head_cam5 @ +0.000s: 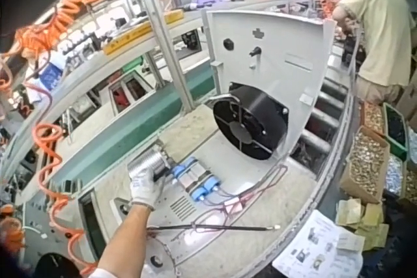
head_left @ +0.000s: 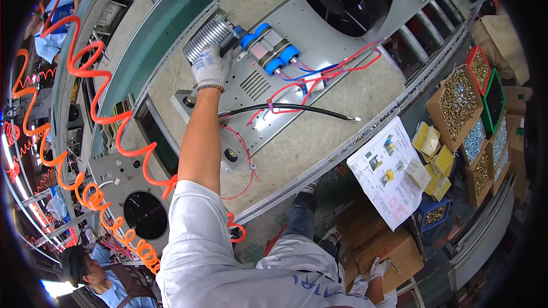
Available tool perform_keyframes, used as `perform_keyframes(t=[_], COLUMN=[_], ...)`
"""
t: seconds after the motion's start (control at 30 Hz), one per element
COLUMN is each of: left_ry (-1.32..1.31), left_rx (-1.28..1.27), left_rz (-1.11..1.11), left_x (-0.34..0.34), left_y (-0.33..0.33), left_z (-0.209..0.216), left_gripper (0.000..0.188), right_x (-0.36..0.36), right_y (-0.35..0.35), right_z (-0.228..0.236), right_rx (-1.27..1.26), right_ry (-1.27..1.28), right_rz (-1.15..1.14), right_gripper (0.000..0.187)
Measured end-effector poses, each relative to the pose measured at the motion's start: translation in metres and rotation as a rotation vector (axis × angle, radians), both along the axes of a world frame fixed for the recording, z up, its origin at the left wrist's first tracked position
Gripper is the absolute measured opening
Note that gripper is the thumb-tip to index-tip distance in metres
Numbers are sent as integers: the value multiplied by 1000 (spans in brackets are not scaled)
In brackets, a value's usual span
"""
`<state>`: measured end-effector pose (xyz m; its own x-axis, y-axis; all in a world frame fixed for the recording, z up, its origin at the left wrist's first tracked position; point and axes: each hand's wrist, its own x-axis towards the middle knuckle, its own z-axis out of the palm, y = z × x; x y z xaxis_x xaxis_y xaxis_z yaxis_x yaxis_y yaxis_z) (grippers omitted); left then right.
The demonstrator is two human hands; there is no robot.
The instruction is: Assembling or testing a power supply component using hand tools in an industrial workshop.
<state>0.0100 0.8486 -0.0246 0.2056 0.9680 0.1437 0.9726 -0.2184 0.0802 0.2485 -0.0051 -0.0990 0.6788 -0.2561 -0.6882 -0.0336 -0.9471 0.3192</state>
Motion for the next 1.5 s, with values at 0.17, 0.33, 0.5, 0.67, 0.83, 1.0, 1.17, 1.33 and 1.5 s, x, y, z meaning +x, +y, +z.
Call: perform_keyframes(t=[0.17,0.33,0.5,0.67,0.83,1.0,1.17,1.33,1.5], left_ry=[-95,-150,-18,-516,1,231,-709,-1079,-484], left_rx=[141,105,86,-360,-27,156,112,-503,-1154], left_rz=[-14,-22,-44,-364,-270,151,-641,-1285,-1504], left_x=[-40,-54,-26,-21,17,101,270,336,276], left_y=[-8,-9,3,38,-33,-39,-269,-573,-819], left_z=[-28,-19,-23,-25,61,35,99,120,61], left_gripper=[33,31,38,31,63,92,47,42,42], right_x=[6,8,-2,-9,-11,-33,-81,-184,-308], right_y=[17,0,-27,-18,22,16,-55,-194,-369], right_z=[14,3,2,-19,-2,24,45,55,-52], right_rx=[-14,27,46,235,271,374,752,414,88], right_ry=[33,16,-16,-146,-202,-356,-616,-978,-709], right_rz=[-6,15,52,57,-167,-265,-494,-936,-1694], right_gripper=[84,83,83,66,78,69,48,28,47])
